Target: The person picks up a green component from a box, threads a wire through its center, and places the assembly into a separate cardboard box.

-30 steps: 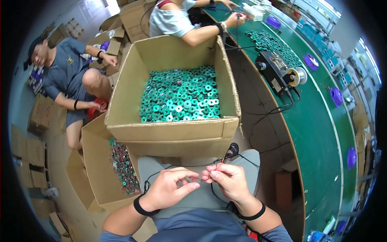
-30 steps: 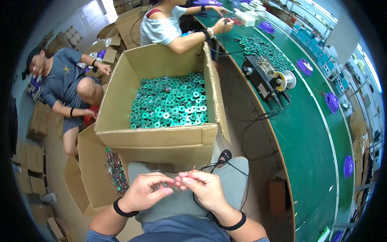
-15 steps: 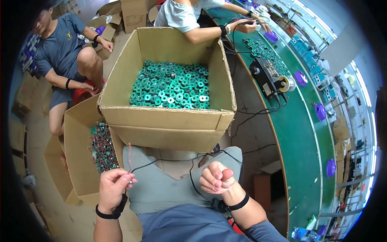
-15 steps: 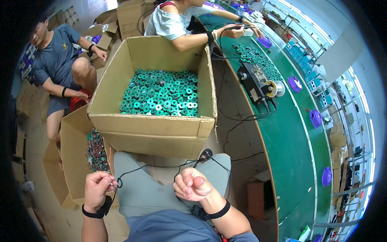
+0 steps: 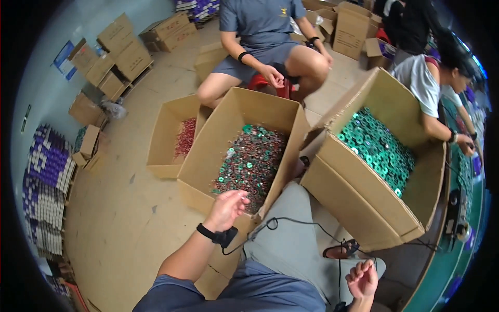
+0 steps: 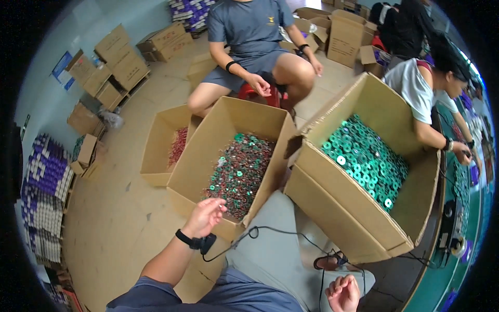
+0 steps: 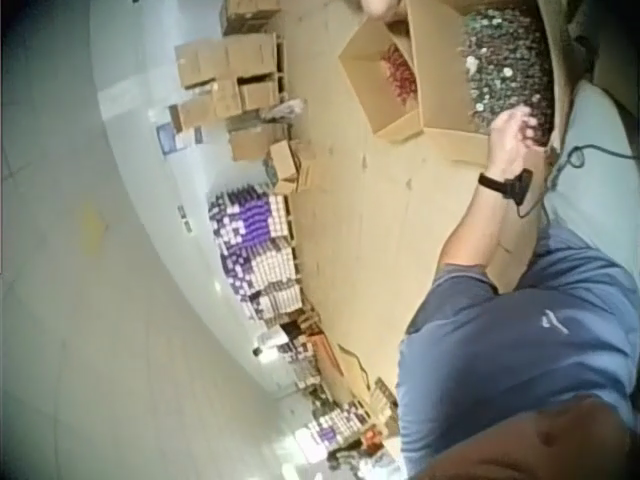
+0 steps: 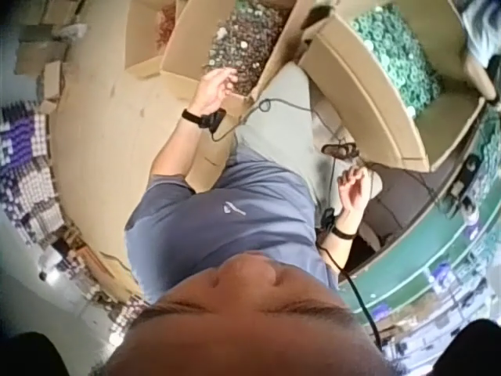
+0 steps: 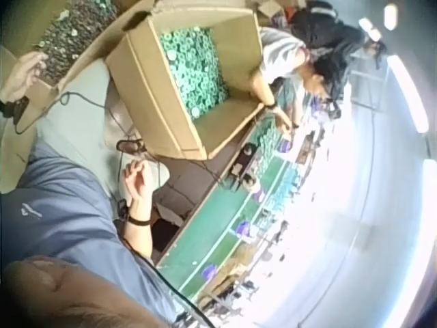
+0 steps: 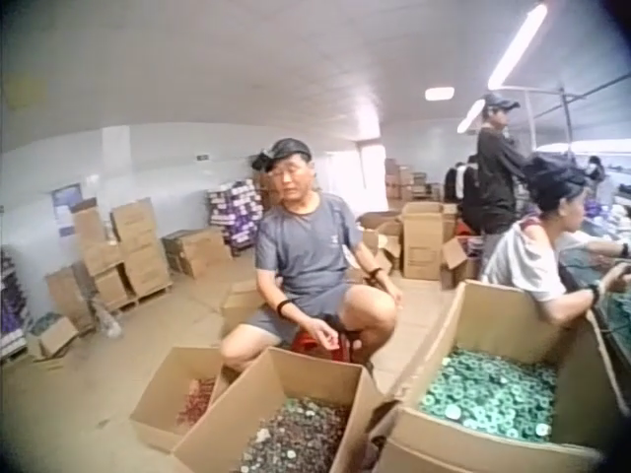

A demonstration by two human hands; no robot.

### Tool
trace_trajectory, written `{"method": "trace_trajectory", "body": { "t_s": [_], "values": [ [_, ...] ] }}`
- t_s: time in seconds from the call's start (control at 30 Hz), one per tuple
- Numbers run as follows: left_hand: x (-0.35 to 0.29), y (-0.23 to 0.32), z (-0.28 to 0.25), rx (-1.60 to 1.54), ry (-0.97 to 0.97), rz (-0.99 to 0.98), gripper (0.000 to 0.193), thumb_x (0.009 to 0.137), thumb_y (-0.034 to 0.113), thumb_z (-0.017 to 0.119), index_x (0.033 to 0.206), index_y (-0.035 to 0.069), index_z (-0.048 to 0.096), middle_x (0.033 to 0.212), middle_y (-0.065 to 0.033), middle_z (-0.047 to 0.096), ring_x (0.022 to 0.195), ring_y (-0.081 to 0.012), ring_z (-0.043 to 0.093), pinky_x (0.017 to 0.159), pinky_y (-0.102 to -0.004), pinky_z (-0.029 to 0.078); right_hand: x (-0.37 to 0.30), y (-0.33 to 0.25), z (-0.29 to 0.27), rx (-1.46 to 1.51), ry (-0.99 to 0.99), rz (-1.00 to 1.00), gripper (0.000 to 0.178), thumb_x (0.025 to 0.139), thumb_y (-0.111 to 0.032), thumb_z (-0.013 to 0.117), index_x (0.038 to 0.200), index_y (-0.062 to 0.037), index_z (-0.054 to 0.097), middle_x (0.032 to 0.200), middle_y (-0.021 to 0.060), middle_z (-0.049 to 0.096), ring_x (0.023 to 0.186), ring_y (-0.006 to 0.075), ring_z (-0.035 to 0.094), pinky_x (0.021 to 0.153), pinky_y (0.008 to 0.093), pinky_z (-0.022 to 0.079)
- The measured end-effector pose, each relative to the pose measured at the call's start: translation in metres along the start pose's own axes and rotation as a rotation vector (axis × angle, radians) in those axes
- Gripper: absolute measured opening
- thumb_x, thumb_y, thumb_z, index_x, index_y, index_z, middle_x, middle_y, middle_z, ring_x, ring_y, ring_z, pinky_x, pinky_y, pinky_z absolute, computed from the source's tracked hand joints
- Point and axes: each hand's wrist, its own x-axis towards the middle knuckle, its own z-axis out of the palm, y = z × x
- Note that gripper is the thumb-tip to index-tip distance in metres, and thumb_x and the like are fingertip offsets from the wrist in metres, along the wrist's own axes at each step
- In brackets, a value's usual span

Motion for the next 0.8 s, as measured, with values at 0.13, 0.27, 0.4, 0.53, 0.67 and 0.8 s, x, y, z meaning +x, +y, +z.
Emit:
{"method": "trace_trajectory", "body": {
  "t_s": [0.13, 0.27, 0.4, 0.53, 0.67, 0.8],
  "values": [
    [0.049, 0.092, -0.171, -0.069, 0.056, 0.214, 0.035, 0.100, 0.036, 0.061, 0.124, 0.010, 0.060, 0.105, -0.0070, 0.068, 0.078, -0.0107, 0.063, 0.062, -0.0242, 0.052, 0.011, 0.007, 0.006, 0.012, -0.028, 0.085, 0.028, 0.108, -0.033, 0.045, 0.100, -0.0073, 0.052, 0.085, 0.0069, 0.059, 0.074, 0.0196, 0.058, 0.067, 0.0365, 0.052],
    [0.082, 0.168, -0.160, -0.227, 0.643, 0.166, 0.088, 0.096, 0.058, 0.059, 0.159, 0.015, 0.015, 0.154, -0.0170, 0.032, 0.135, -0.0298, 0.043, 0.104, -0.0520, 0.043, 0.018, 0.007, 0.015, -0.046, -0.021, 0.075, 0.023, 0.104, -0.028, 0.052, 0.103, -0.0056, 0.055, 0.088, 0.0096, 0.063, 0.077, 0.0229, 0.061, 0.068, 0.0370, 0.052],
    [0.098, 0.114, -0.098, 0.002, 0.299, 0.324, 0.069, 0.101, 0.050, 0.053, 0.157, 0.018, 0.026, 0.160, -0.0135, 0.031, 0.143, -0.0317, 0.037, 0.115, -0.0489, 0.034, 0.000, 0.005, 0.016, -0.220, 0.103, 0.019, 0.020, 0.101, -0.021, 0.058, 0.098, -0.0010, 0.060, 0.086, 0.0116, 0.065, 0.077, 0.0256, 0.065, 0.068, 0.0381, 0.055],
    [0.015, 0.089, 0.014, 0.231, 0.142, 0.558, 0.061, 0.104, 0.040, 0.048, 0.158, 0.019, 0.027, 0.149, -0.0163, 0.044, 0.129, -0.0297, 0.048, 0.112, -0.0474, 0.035, 0.003, -0.015, 0.023, -0.356, 0.105, 0.116, 0.023, 0.104, -0.023, 0.056, 0.100, -0.0013, 0.062, 0.089, 0.0085, 0.067, 0.079, 0.0174, 0.065, 0.075, 0.0303, 0.054],
    [-0.011, 0.067, 0.101, 0.241, -0.084, 0.731, 0.062, 0.103, 0.036, 0.050, 0.156, 0.011, 0.031, 0.141, -0.0133, 0.049, 0.111, -0.0197, 0.054, 0.102, -0.0356, 0.041, -0.023, -0.077, 0.045, -0.618, 0.267, 0.024, 0.026, 0.105, -0.029, 0.056, 0.099, -0.0053, 0.063, 0.091, 0.0024, 0.067, 0.081, 0.0108, 0.063, 0.075, 0.0270, 0.053],
    [-0.018, 0.048, 0.195, 0.415, -0.486, 0.901, 0.069, 0.105, 0.039, 0.051, 0.154, -0.001, 0.026, 0.135, -0.0223, 0.056, 0.111, -0.0310, 0.061, 0.097, -0.0390, 0.050, -0.076, -0.139, 0.060, -0.833, 0.418, -0.284, 0.021, 0.103, -0.025, 0.061, 0.107, -0.0053, 0.065, 0.092, 0.0017, 0.067, 0.082, 0.0094, 0.063, 0.076, 0.0264, 0.053]
  ]
}}
